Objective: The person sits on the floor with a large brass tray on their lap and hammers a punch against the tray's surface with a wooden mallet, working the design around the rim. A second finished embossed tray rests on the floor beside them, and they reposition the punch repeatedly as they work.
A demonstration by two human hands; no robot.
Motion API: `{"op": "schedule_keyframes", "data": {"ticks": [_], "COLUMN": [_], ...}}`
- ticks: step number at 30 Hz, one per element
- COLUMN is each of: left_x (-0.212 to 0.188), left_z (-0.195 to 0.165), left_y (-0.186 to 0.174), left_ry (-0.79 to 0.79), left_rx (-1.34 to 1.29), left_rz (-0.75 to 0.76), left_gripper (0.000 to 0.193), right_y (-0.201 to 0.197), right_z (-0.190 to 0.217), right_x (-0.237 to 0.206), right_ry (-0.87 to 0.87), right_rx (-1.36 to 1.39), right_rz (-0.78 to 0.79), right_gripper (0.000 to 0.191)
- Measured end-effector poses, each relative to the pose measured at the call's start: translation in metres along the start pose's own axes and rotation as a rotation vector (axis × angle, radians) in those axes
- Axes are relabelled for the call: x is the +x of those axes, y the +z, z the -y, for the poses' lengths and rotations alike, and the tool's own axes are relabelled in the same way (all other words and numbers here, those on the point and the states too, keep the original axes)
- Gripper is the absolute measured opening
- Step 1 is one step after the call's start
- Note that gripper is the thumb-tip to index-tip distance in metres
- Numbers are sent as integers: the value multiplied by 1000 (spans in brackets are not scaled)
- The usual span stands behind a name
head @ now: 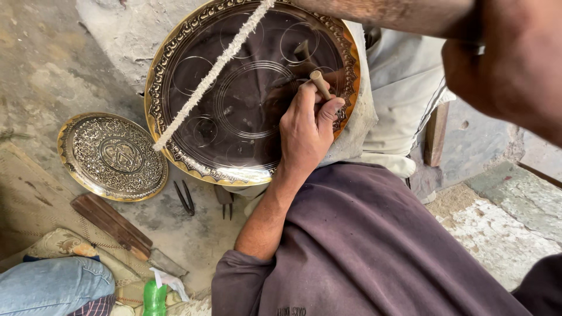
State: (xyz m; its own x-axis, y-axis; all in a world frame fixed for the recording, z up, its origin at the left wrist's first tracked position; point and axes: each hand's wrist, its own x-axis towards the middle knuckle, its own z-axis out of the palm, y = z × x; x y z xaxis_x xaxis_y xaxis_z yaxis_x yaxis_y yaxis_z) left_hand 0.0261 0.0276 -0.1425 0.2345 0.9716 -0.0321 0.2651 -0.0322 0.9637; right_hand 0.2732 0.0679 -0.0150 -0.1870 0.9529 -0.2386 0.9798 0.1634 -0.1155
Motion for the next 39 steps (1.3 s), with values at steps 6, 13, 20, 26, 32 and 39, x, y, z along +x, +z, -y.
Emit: {"op": "schedule_keyframes", "data": {"ticks": [6,13,20,26,32,39], "left_x": [1,-5,-12,-1,-16,-26], "left_z": [-3,-9,-20,-12,-3,2], "left_y": [1,-6,-32,-19,3,13], "left_ry": [34,9,-111,85,-18,-61], "left_rx": [-43,-45,-175,-157,-86,-129], "left_rz": [8,11,-23,65,-79,-190], "left_gripper": [35,30,30,36,28,33], "right_y": [2,-9,5,11,13,10], "right_z": [-2,-3,-16,-21,-21,-3], "right_x": [4,-24,-54,-70,-69,-47], "right_ry": [27,-139,-36,-22,-31,-69], "right_rx": [188,-22,189,208,190,149], "right_rz": [-7,-11,-100,-115,-107,-71], "right_gripper": [39,36,34,33,32,31]}}
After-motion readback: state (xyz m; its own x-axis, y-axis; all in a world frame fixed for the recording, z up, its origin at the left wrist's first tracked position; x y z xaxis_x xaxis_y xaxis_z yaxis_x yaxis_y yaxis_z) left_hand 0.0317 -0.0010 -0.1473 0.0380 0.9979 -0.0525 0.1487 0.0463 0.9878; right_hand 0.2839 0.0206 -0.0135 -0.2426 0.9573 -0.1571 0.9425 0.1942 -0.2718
